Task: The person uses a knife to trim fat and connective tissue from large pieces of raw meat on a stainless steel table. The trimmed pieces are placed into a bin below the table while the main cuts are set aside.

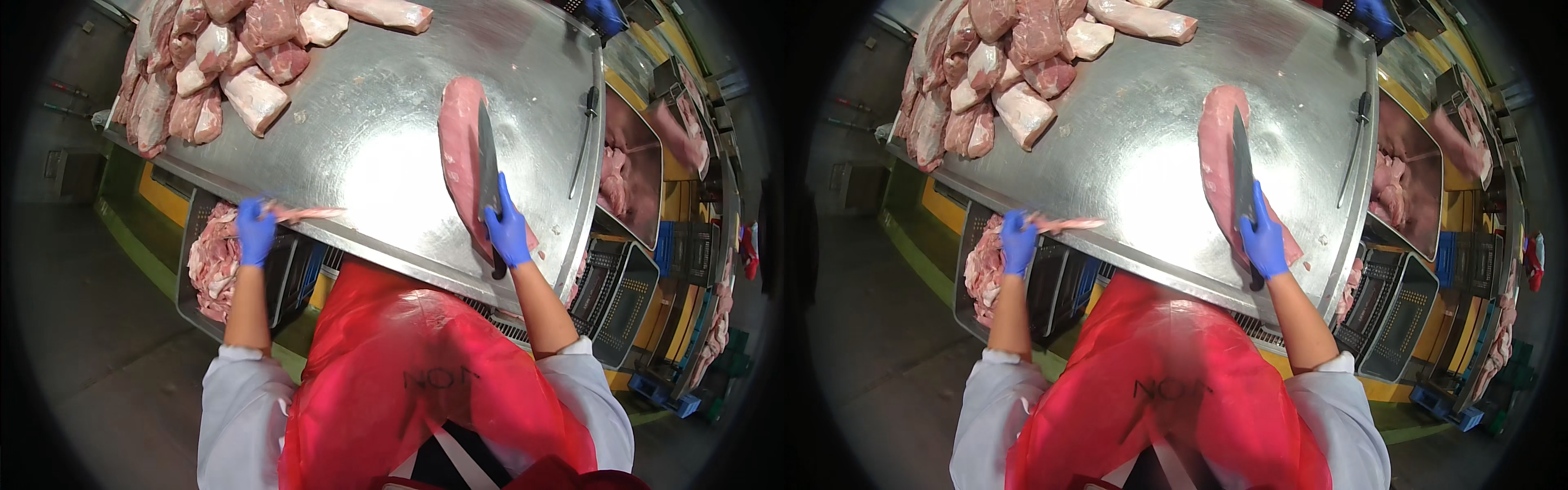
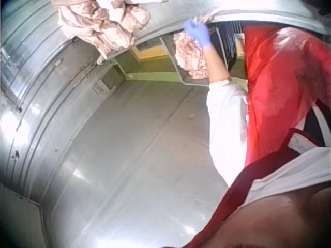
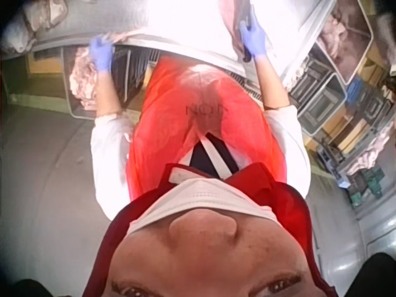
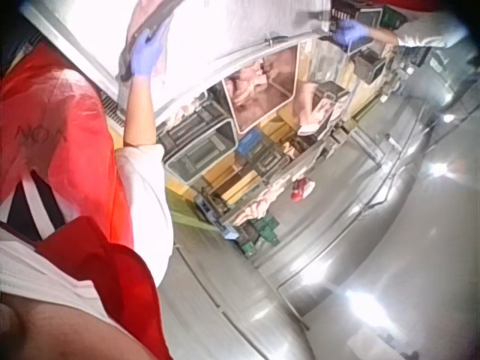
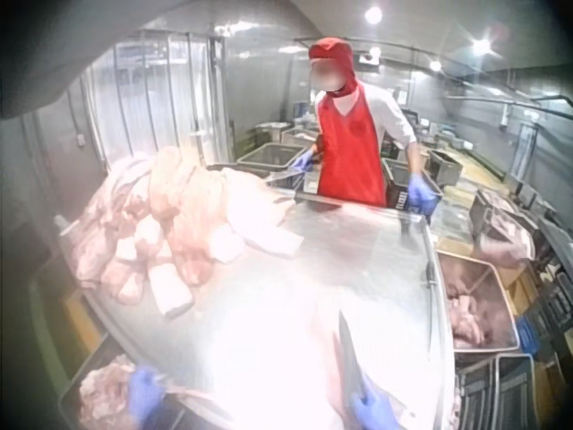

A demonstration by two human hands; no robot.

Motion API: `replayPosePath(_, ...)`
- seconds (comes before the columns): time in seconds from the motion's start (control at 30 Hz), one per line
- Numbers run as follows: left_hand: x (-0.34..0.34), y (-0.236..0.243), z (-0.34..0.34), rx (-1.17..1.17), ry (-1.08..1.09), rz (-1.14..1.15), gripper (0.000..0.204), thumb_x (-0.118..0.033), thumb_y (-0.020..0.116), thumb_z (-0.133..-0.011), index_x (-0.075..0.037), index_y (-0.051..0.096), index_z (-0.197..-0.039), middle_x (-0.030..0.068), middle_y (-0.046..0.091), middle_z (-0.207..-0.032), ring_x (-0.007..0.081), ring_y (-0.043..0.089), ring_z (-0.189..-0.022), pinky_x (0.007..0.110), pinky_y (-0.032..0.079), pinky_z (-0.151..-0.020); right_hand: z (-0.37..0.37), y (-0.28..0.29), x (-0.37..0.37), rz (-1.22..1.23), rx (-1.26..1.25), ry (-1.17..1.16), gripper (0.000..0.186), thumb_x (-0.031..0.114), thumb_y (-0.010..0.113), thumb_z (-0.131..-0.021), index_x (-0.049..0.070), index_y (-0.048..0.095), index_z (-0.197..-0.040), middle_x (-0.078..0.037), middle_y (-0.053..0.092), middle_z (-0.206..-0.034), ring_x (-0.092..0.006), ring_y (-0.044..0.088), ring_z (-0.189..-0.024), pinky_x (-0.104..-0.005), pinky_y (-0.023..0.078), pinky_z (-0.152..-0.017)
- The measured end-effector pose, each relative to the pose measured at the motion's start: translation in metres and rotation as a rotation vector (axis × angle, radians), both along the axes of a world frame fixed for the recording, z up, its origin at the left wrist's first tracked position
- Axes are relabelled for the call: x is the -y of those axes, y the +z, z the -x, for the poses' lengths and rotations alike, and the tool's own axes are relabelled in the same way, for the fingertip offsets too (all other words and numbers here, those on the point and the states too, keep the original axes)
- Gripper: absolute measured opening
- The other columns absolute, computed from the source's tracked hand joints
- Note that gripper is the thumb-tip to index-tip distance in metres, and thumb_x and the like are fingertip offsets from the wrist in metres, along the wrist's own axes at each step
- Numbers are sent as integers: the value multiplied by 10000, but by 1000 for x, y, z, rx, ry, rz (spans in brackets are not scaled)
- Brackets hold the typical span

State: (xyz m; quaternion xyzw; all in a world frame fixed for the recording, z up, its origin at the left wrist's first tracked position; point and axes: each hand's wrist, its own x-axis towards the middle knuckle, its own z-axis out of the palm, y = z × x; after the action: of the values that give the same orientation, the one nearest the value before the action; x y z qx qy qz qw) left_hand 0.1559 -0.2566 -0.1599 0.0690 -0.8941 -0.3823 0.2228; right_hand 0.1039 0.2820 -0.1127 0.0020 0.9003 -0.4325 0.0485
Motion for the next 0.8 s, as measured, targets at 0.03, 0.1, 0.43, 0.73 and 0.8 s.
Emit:
replayPosePath(0.03,31,18,-12,210,150,-57,247,-39,705,-806,12,616,-1031,53,562,-916,168,549,-876,310,474,-808,24,4,17,-41,60,-38,729,115,539,-920,107,250,-1589,-255,656,-1220,-394,693,-968,-423,543,-865)
replayPosePath(0.1,105,16,-46,47,241,-12,195,-5,659,-790,-5,576,-967,14,495,-838,139,467,-787,297,437,-737,81,23,58,-106,258,-110,742,188,532,-913,113,236,-1589,-304,647,-1200,-455,669,-1023,-477,532,-886)
replayPosePath(0.43,250,-24,-130,750,278,561,188,-54,674,-804,-6,593,-967,128,561,-946,248,585,-880,343,493,-799,258,-14,133,-431,-207,-160,354,279,413,-1023,-8,580,-900,-288,589,-885,-487,569,-842,-507,465,-754)
replayPosePath(0.73,20,-24,194,326,-280,-520,417,-13,661,-860,10,500,-1244,121,591,-1134,242,609,-1034,346,525,-884,17,73,134,-660,455,93,814,28,574,-890,130,196,-1603,-273,638,-694,-414,627,-586,-484,507,-604)
replayPosePath(0.8,-64,-50,257,421,-477,-676,443,-54,695,-859,12,499,-1251,145,607,-1183,246,610,-1045,374,539,-863,-8,120,135,-514,512,45,818,5,546,-875,150,201,-1602,-277,630,-699,-444,642,-629,-516,497,-626)
